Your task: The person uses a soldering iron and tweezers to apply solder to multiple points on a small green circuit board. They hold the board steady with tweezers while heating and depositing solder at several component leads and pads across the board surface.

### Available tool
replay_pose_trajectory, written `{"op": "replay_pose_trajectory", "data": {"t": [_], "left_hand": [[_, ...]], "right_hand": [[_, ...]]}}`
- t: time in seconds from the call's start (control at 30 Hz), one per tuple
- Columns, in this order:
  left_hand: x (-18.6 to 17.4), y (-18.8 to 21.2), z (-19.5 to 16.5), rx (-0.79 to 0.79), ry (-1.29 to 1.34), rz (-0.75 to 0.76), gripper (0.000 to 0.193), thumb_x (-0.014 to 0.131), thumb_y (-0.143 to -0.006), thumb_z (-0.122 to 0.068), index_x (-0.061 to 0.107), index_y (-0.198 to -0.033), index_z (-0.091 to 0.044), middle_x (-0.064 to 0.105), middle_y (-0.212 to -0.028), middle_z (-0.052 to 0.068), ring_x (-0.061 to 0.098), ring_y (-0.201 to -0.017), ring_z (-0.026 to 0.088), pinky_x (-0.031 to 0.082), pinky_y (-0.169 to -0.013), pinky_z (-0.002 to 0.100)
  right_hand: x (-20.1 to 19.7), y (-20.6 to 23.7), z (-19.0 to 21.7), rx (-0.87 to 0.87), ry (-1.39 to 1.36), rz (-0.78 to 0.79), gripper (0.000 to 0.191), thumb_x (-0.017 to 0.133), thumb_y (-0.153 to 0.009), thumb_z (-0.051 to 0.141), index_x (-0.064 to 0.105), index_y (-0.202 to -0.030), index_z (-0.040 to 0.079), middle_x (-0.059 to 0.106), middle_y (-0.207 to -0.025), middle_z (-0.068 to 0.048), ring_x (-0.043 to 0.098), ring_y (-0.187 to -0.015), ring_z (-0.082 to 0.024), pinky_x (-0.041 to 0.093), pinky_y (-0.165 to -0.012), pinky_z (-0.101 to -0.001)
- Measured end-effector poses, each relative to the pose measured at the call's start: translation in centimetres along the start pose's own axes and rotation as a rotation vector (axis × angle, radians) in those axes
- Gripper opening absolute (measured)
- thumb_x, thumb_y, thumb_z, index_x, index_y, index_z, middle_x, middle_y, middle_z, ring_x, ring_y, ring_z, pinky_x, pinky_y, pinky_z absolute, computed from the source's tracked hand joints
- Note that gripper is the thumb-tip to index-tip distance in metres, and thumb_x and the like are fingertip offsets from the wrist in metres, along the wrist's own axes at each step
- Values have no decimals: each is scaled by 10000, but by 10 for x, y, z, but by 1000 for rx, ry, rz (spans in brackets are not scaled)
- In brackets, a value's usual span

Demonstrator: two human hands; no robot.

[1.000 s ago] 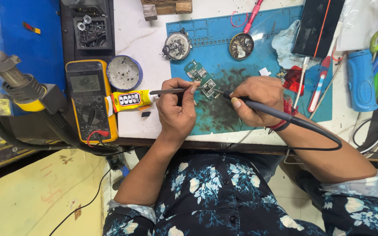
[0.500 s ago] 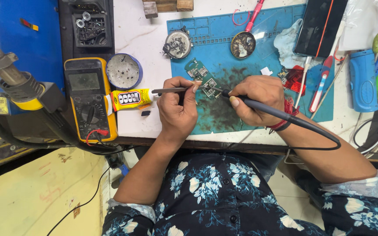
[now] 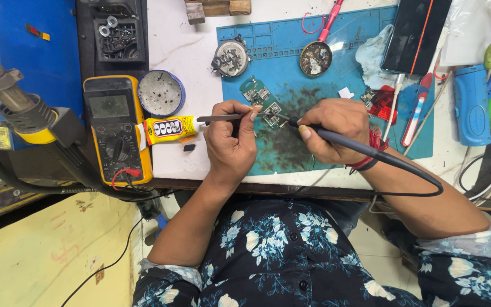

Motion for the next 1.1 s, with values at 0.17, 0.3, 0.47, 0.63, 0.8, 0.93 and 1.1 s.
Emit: {"op": "replay_pose_trajectory", "data": {"t": [0.17,0.3,0.47,0.63,0.8,0.93,1.1], "left_hand": [[0,0,0,11,7,2,131,637,-1055,-7,520,-1115,2,764,-1002,131,688,-770,91,546,-673,230],[0,1,1,17,-20,-4,140,653,-1049,-9,524,-1102,0,766,-971,120,684,-741,82,537,-652,225],[-1,2,2,8,-5,-6,132,644,-1051,-6,525,-1108,2,764,-994,129,685,-755,88,544,-663,228],[0,2,3,9,-8,-10,137,650,-1048,-6,526,-1104,3,763,-978,123,683,-745,83,540,-652,227],[-1,4,4,-5,-9,-8,134,647,-1046,-7,525,-1102,3,764,-980,123,669,-728,75,532,-642,222],[-1,3,3,-8,0,-6,138,652,-1049,-7,527,-1107,0,758,-966,118,670,-741,76,531,-647,221],[-1,2,2,4,-13,-13,146,660,-1045,-9,528,-1105,-1,756,-953,111,669,-736,74,529,-646,222]], "right_hand": [[1,1,0,-3,14,-1,57,698,-894,59,646,-904,37,668,-759,-89,667,-650,-265,505,-594,-364],[-1,3,0,-5,-1,-18,50,681,-905,63,635,-905,42,681,-776,-85,679,-667,-261,515,-608,-362],[1,4,-1,-4,0,-18,51,679,-917,70,638,-913,40,680,-775,-86,679,-666,-262,514,-605,-361],[1,3,-1,-2,8,-10,59,685,-916,71,638,-905,36,670,-761,-90,670,-653,-266,507,-595,-364],[1,2,1,-5,3,-10,54,683,-915,67,639,-905,37,670,-764,-89,673,-659,-265,510,-599,-362],[1,1,1,-7,0,-11,50,684,-910,62,641,-905,37,667,-761,-89,674,-658,-264,510,-597,-360],[0,1,1,1,7,-7,47,687,-901,58,644,-900,39,665,-754,-88,672,-655,-265,509,-597,-361]]}}
Point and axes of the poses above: each hand's wrist, its own y-axis away from the middle knuckle, its own x-axis out of the palm, z = x × y, the point moved 9 cm from there along -y, towards the middle knuckle
